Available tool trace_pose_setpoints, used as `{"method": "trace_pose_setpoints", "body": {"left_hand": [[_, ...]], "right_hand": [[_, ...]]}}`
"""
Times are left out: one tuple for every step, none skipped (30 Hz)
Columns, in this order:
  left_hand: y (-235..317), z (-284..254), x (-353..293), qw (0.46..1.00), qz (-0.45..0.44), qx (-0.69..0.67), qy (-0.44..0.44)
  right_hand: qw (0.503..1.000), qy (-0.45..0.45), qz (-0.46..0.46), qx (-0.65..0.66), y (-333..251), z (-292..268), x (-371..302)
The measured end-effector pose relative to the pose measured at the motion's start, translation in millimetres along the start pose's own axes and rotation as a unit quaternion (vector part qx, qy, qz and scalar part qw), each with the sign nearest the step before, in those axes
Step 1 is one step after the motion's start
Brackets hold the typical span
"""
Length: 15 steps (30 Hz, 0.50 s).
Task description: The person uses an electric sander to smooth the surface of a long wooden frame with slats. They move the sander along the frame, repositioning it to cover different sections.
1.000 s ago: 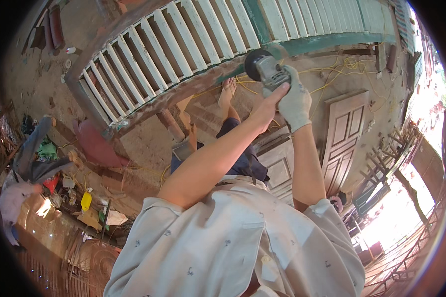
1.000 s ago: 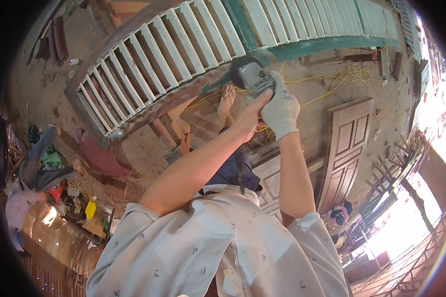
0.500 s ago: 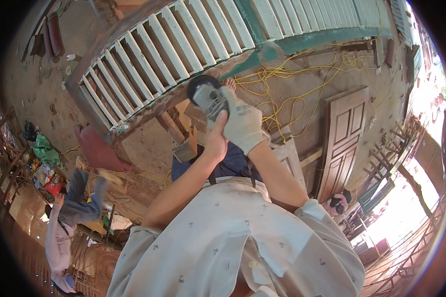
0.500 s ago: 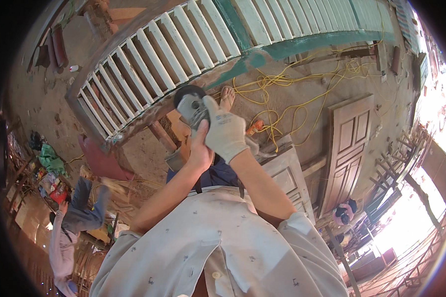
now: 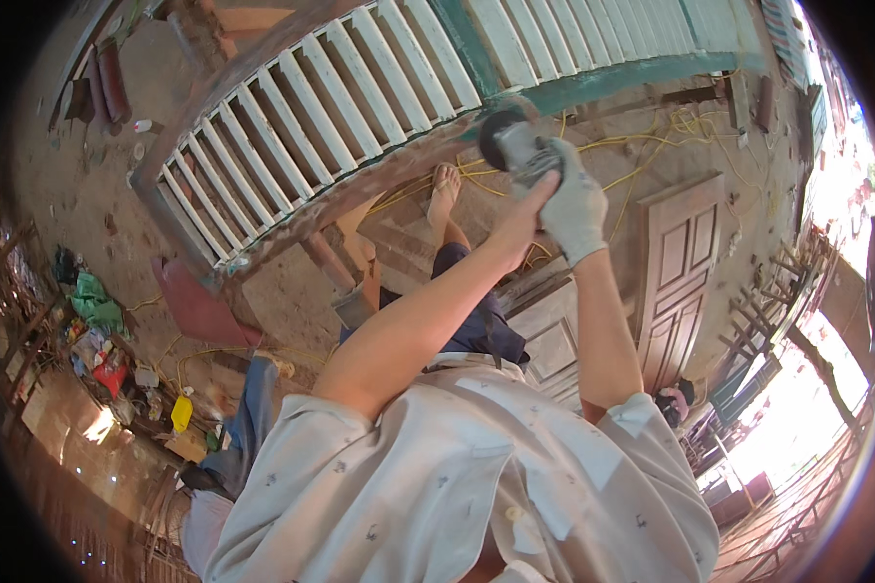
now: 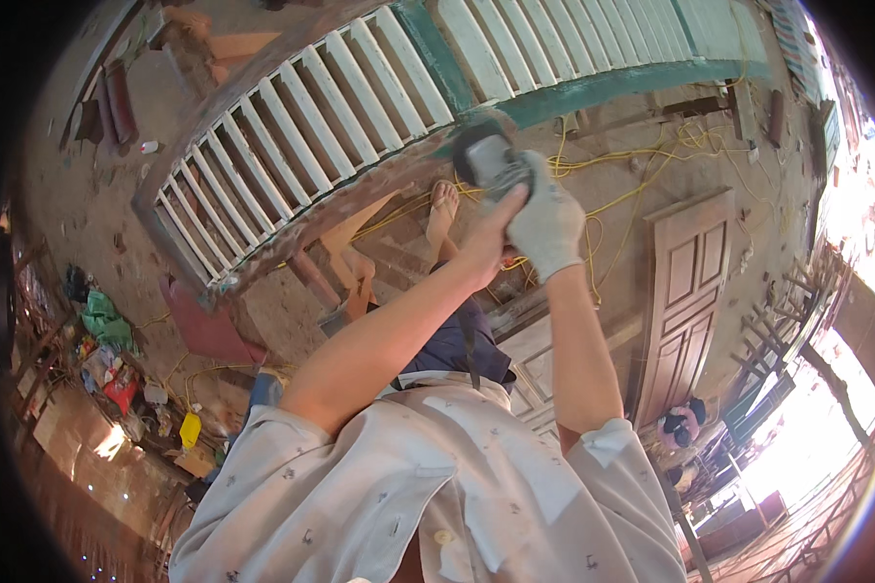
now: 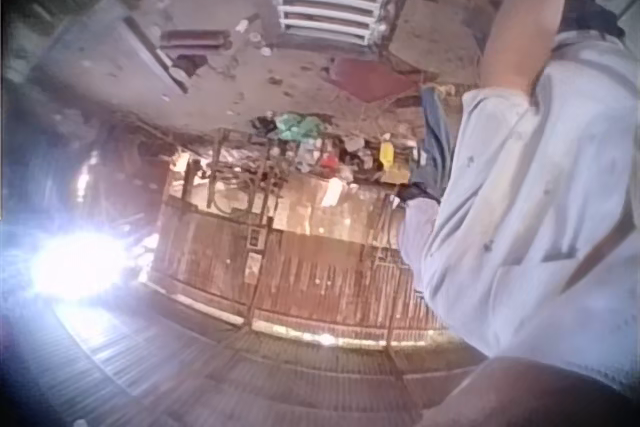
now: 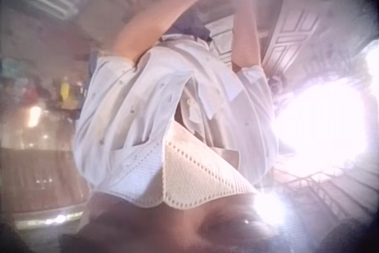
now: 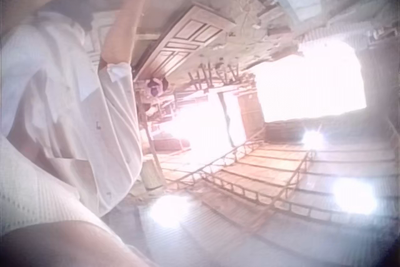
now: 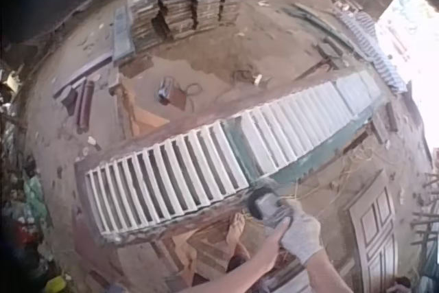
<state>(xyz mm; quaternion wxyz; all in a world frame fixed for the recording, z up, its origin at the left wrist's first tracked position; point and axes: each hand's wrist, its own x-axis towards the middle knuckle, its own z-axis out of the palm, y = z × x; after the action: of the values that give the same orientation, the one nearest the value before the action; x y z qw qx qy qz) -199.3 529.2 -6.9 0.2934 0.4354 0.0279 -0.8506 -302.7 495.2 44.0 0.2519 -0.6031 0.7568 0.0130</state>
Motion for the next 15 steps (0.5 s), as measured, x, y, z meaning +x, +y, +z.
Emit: {"method": "trace_pose_setpoints", "body": {"left_hand": [[-1, -10, -9, 1.000, -0.007, -0.003, 0.014], [1, -18, -26, 0.999, 0.037, -0.026, 0.030], [4, -28, -44, 0.995, 0.080, -0.048, 0.044], [1, -47, -53, 0.994, 0.085, -0.062, 0.042], [-3, -66, -59, 0.992, 0.092, -0.077, 0.043], [-2, -70, -67, 0.991, 0.098, -0.086, 0.041], [-2, -75, -74, 0.989, 0.107, -0.095, 0.044], [-3, -76, -75, 0.987, 0.116, -0.104, 0.047], [-5, -76, -70, 0.986, 0.123, -0.109, 0.043], [-7, -74, -60, 0.984, 0.130, -0.116, 0.036], [-10, -71, -50, 0.983, 0.137, -0.122, 0.030], [-11, -64, -39, 0.984, 0.138, -0.105, 0.035], [-9, -52, -29, 0.986, 0.138, -0.088, 0.038], [-8, -41, -22, 0.987, 0.138, -0.071, 0.042], [-2, -27, -16, 0.991, 0.118, -0.052, 0.033]], "right_hand": [[1.000, -0.009, -0.008, 0.000, -7, 7, -5], [0.999, -0.035, -0.025, -0.007, -19, 16, -12], [0.997, -0.059, -0.040, -0.015, -33, 24, -19], [0.994, -0.096, -0.047, -0.011, -51, 25, -27], [0.989, -0.136, -0.058, -0.005, -66, 28, -33], [0.990, -0.122, -0.070, -0.007, -70, 35, -38], [0.990, -0.110, -0.087, -0.006, -71, 48, -42], [0.991, -0.108, -0.084, -0.004, -67, 50, -42], [0.990, -0.108, -0.087, -0.001, -67, 53, -41], [0.991, -0.118, -0.071, 0.002, -67, 44, -36], [0.990, -0.127, -0.054, 0.004, -65, 36, -31], [0.992, -0.115, -0.045, 0.007, -58, 30, -25], [0.994, -0.102, -0.036, 0.008, -51, 22, -18], [0.996, -0.090, -0.026, 0.008, -43, 15, -12], [0.997, -0.081, -0.012, -0.001, -33, 7, -4]]}}
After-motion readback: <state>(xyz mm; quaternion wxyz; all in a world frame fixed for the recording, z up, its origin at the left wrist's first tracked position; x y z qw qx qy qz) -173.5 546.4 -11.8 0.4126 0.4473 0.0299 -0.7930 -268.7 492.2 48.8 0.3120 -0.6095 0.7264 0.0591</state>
